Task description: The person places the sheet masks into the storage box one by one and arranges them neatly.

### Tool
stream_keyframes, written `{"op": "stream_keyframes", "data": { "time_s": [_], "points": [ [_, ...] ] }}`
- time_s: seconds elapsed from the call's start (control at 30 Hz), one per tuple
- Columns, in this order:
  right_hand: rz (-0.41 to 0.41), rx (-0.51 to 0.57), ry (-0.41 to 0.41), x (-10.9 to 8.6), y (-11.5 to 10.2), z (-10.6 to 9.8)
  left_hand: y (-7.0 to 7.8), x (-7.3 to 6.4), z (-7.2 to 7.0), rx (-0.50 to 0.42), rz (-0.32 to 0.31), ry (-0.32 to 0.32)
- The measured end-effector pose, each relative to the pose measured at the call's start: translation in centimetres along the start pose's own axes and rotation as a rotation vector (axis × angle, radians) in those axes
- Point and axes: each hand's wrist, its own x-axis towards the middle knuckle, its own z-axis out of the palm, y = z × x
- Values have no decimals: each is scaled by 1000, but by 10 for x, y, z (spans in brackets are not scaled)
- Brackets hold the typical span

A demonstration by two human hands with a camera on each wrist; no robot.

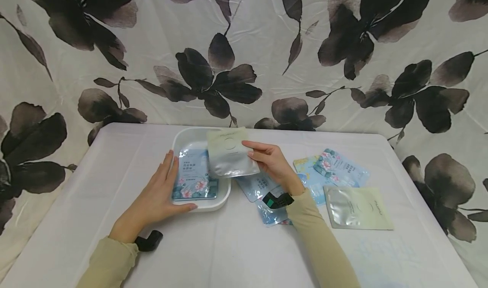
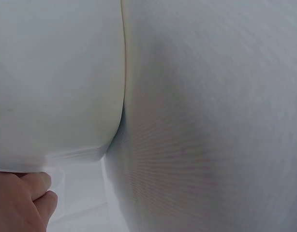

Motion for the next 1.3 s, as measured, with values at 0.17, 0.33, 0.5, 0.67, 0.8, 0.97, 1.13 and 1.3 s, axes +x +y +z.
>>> {"op": "stream_keyframes", "data": {
  "time_s": [0.17,0.33,0.5,0.67,0.8,0.97,1.13,1.3],
  "points": [
    [34,-61,-26,1,2,19,-2,1,-1,-9,11,6],
    [78,-122,-53,2,6,36,-4,2,-2,-12,39,21],
    [129,-145,-69,1,10,48,-5,2,-2,-13,52,24],
    [175,-152,-64,0,12,60,-4,2,-3,-16,39,12],
    [207,-162,-63,-1,12,67,-4,2,-3,-9,32,5],
    [206,-187,-58,-4,15,72,-6,0,-1,-3,57,19],
    [208,-261,-61,-5,17,78,-8,-2,0,-3,78,30],
    [186,-361,-61,-7,19,82,-10,-4,1,0,91,39]
  ]
}}
